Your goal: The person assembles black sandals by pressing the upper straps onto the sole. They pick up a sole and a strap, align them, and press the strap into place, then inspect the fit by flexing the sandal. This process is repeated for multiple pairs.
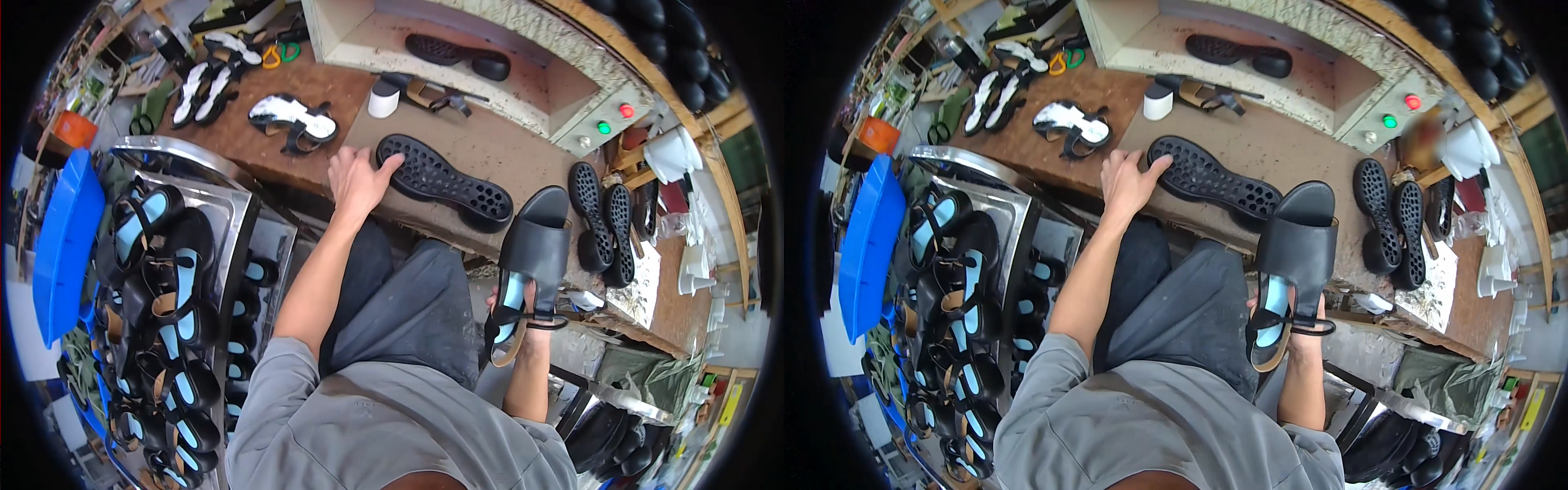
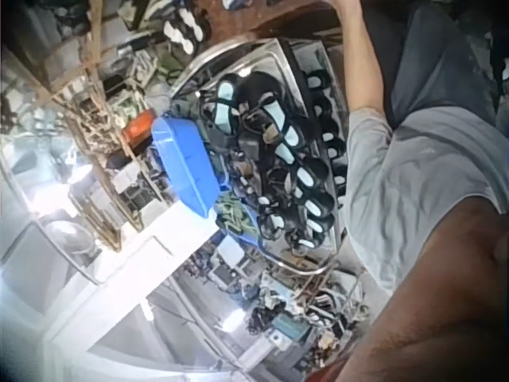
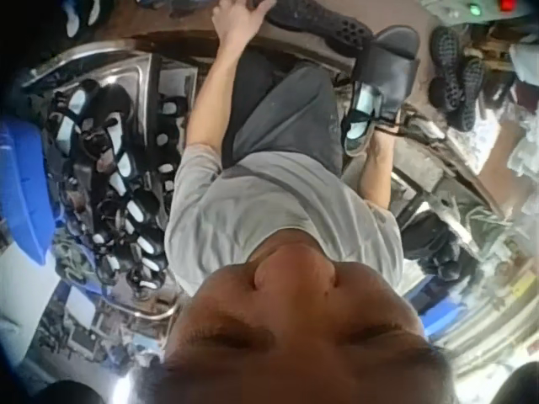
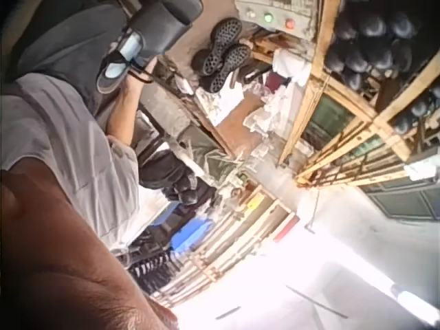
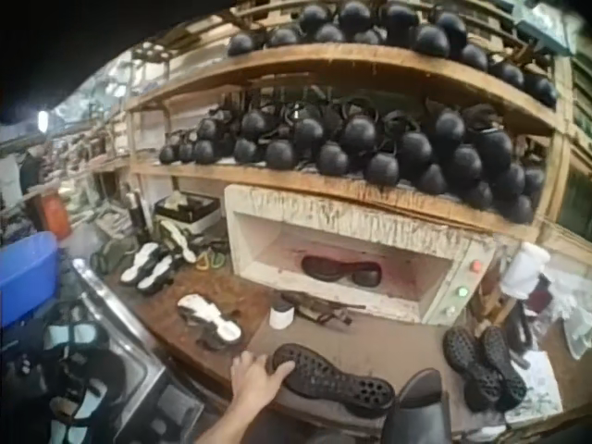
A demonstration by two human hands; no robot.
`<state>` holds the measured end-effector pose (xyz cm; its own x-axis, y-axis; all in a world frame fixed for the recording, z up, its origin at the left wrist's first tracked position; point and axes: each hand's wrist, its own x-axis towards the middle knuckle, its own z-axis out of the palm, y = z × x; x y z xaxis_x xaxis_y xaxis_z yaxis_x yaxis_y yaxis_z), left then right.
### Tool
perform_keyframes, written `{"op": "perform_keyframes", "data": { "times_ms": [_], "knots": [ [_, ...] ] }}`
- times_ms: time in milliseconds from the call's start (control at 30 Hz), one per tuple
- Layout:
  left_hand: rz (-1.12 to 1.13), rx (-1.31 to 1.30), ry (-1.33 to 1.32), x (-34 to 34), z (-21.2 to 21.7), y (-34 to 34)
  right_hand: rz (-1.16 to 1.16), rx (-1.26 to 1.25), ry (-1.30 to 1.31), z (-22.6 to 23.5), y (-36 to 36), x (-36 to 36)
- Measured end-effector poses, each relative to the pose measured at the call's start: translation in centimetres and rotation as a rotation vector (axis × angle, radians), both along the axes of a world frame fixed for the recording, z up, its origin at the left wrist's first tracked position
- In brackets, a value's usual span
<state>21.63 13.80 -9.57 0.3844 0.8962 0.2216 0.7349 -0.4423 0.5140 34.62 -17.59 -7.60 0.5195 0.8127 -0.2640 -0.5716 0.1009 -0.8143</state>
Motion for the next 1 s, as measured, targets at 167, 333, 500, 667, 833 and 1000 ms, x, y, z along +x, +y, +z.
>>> {"op": "perform_keyframes", "data": {
  "times_ms": [167,333,500,667,833,1000],
  "knots": [
    [0.000,0.001,-0.220,2.8,-2.2,1.0,0.165,0.113,0.282,-0.2,0.3,0.7],
    [-0.339,-0.529,-1.213,2.3,1.6,-1.3,0.263,0.060,0.269,3.9,2.3,-1.2],
    [-0.487,-0.742,-0.973,-2.8,3.7,-5.8,0.294,-0.101,0.329,-0.2,1.7,-3.6],
    [-0.392,-1.117,-0.991,-5.5,-3.4,-8.5,0.404,-0.262,-0.109,-3.2,2.4,-6.1],
    [-0.565,-1.192,-1.216,-6.1,-5.5,-8.6,0.480,-0.343,-0.237,-4.0,3.1,-5.8],
    [-0.779,-1.160,-1.179,-5.3,-6.2,-7.9,0.551,-0.297,-0.390,-4.6,3.0,-4.7]
  ]
}}
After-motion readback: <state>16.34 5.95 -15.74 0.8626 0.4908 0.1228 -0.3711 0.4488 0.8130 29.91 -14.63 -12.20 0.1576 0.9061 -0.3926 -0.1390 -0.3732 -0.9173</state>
